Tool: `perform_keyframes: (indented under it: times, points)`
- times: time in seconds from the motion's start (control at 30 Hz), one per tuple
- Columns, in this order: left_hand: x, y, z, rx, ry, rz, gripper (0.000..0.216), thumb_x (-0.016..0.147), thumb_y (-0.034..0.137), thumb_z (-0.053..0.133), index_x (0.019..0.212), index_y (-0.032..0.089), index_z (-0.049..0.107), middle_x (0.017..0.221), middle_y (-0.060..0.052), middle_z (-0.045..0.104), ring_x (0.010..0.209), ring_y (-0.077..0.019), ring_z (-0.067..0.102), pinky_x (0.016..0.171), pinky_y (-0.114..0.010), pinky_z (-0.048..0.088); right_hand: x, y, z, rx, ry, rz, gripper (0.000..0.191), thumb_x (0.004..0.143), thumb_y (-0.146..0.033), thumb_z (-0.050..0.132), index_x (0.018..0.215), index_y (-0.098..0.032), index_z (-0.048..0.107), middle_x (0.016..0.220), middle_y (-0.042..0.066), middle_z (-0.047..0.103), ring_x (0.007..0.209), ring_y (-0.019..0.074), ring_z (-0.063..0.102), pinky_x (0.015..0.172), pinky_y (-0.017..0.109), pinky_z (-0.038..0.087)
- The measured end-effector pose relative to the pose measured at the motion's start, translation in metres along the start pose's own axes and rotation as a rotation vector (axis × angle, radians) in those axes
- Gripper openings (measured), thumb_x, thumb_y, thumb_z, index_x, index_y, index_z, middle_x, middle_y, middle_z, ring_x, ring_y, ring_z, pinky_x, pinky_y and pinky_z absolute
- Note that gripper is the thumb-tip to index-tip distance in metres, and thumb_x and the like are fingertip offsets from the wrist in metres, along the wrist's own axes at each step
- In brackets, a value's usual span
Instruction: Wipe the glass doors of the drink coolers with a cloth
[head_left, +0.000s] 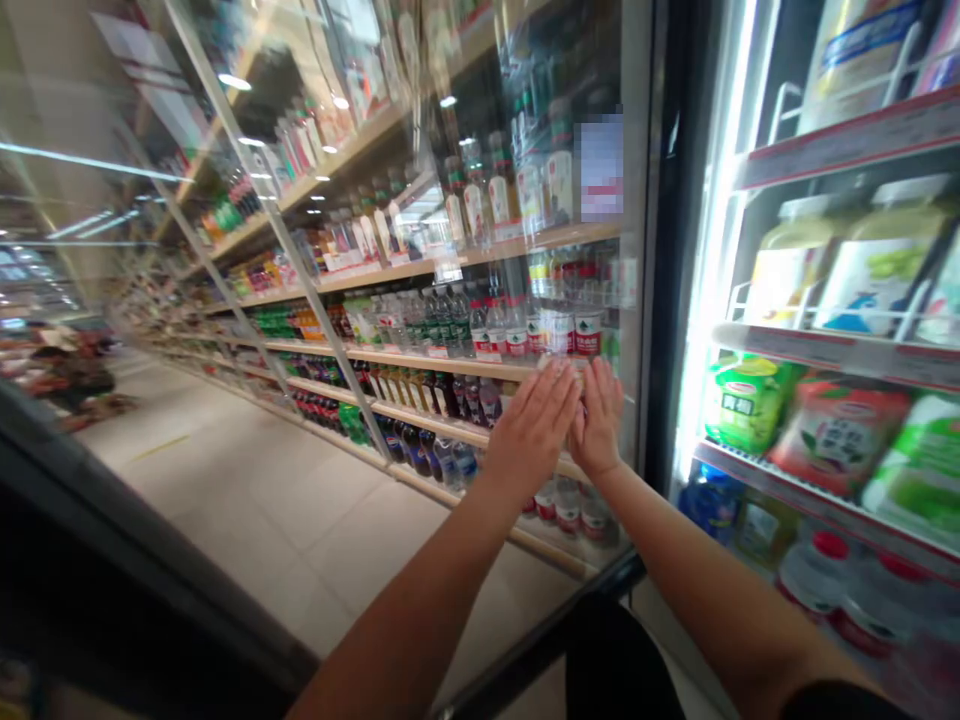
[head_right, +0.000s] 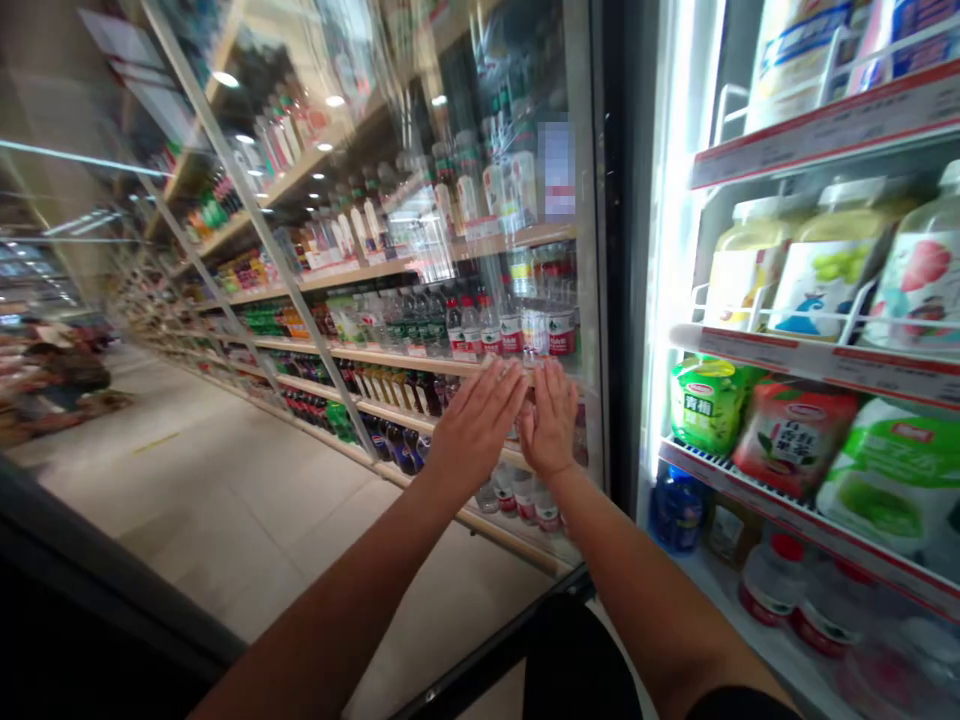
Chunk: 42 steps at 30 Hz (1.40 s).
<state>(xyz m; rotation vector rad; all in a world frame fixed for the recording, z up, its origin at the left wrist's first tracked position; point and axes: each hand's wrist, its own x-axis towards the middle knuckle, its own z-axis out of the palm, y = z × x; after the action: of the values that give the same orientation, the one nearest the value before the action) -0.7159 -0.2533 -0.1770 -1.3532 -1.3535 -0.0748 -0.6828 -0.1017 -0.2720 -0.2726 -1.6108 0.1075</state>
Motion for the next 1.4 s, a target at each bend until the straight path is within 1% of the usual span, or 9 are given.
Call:
perform_keyframes:
  times: [0.07, 0.23, 0.37, 0.43, 0.63, 0.83, 1.0, 1.2, 1.4]
  points:
    - [0.008, -0.001, 0.001, 0.003, -0.028, 0.009, 0.049, 0.098, 0.019, 0.042, 0.146, 0.009, 0.043, 0.156, -0.009, 0.041, 0.149, -0.0234, 0.027, 0.126, -0.039, 0.024, -0.001, 0.001, 0.0, -0.001, 0.005, -0.005, 0.061, 0.101, -0.026, 0.033, 0.159, -0.024, 0.015, 0.16, 0.013, 0.034, 0.152, 0.0242, 0.024, 0.122, 0.055, 0.023]
    - [0.032, -0.009, -0.003, -0.027, -0.023, -0.182, 0.056, 0.098, 0.014, 0.036, 0.153, 0.011, 0.03, 0.16, -0.008, 0.031, 0.152, -0.0226, 0.015, 0.127, -0.042, 0.021, -0.001, 0.002, 0.001, 0.007, 0.007, -0.01, 0.063, 0.1, -0.024, 0.033, 0.16, -0.025, 0.013, 0.161, 0.013, 0.033, 0.152, 0.0243, 0.025, 0.122, 0.055, 0.023]
    - [0.034, -0.009, -0.002, -0.027, -0.07, -0.1, 0.052, 0.099, 0.017, 0.035, 0.15, 0.011, 0.036, 0.159, -0.006, 0.035, 0.152, -0.0216, 0.018, 0.126, -0.038, 0.024, -0.001, 0.002, 0.0, 0.021, -0.003, -0.01, 0.064, 0.099, -0.024, 0.033, 0.16, -0.026, 0.012, 0.162, 0.012, 0.031, 0.152, 0.0252, 0.024, 0.122, 0.056, 0.022]
    - [0.039, -0.017, -0.007, -0.036, -0.089, -0.088, 0.052, 0.099, 0.016, 0.034, 0.151, 0.012, 0.035, 0.159, -0.006, 0.035, 0.151, -0.0209, 0.019, 0.127, -0.04, 0.023, -0.001, 0.002, 0.0, 0.023, -0.005, -0.011, 0.064, 0.099, -0.024, 0.033, 0.16, -0.026, 0.012, 0.162, 0.012, 0.031, 0.152, 0.0254, 0.025, 0.122, 0.056, 0.022]
    - [0.055, -0.048, -0.03, -0.016, -0.011, -0.264, 0.053, 0.099, 0.013, 0.03, 0.152, 0.012, 0.034, 0.16, -0.007, 0.032, 0.152, -0.0237, 0.017, 0.127, -0.044, 0.021, -0.002, 0.003, 0.0, 0.015, 0.01, -0.011, 0.065, 0.098, -0.022, 0.034, 0.16, -0.026, 0.014, 0.161, 0.012, 0.032, 0.152, 0.0258, 0.026, 0.122, 0.056, 0.022]
    - [0.033, -0.056, -0.042, -0.012, 0.006, -0.203, 0.053, 0.099, 0.014, 0.033, 0.152, 0.017, 0.036, 0.158, -0.004, 0.037, 0.15, -0.0213, 0.026, 0.125, -0.04, 0.024, -0.002, 0.003, -0.001, 0.019, 0.008, -0.025, 0.064, 0.098, -0.021, 0.034, 0.159, -0.025, 0.015, 0.16, 0.013, 0.034, 0.152, 0.024, 0.024, 0.122, 0.056, 0.023]
    - [0.012, -0.071, -0.062, 0.073, 0.117, -0.354, 0.059, 0.097, 0.011, 0.034, 0.155, 0.022, 0.028, 0.159, -0.003, 0.034, 0.152, -0.0203, 0.02, 0.128, -0.047, 0.011, -0.003, 0.005, 0.0, 0.01, 0.007, -0.031, 0.064, 0.098, -0.022, 0.032, 0.159, -0.024, 0.015, 0.161, 0.013, 0.033, 0.152, 0.0249, 0.025, 0.121, 0.058, 0.024]
    - [-0.018, -0.065, -0.07, 0.103, 0.065, -0.257, 0.061, 0.095, 0.009, 0.043, 0.153, 0.022, 0.032, 0.154, -0.003, 0.042, 0.149, -0.0165, 0.027, 0.127, -0.039, -0.003, -0.004, 0.007, -0.002, 0.01, -0.023, -0.032, 0.063, 0.099, -0.022, 0.03, 0.159, -0.024, 0.013, 0.161, 0.014, 0.031, 0.153, 0.0255, 0.022, 0.12, 0.059, 0.025]
    - [-0.049, -0.078, -0.091, 0.23, 0.07, -0.384, 0.063, 0.094, 0.009, 0.045, 0.154, 0.021, 0.031, 0.155, -0.006, 0.039, 0.15, -0.0202, 0.023, 0.127, -0.042, 0.0, 0.006, 0.0, -0.017, -0.009, -0.028, -0.018, 0.061, 0.099, -0.025, 0.039, 0.157, -0.023, 0.023, 0.158, 0.016, 0.037, 0.149, 0.0272, 0.031, 0.118, 0.058, 0.029]
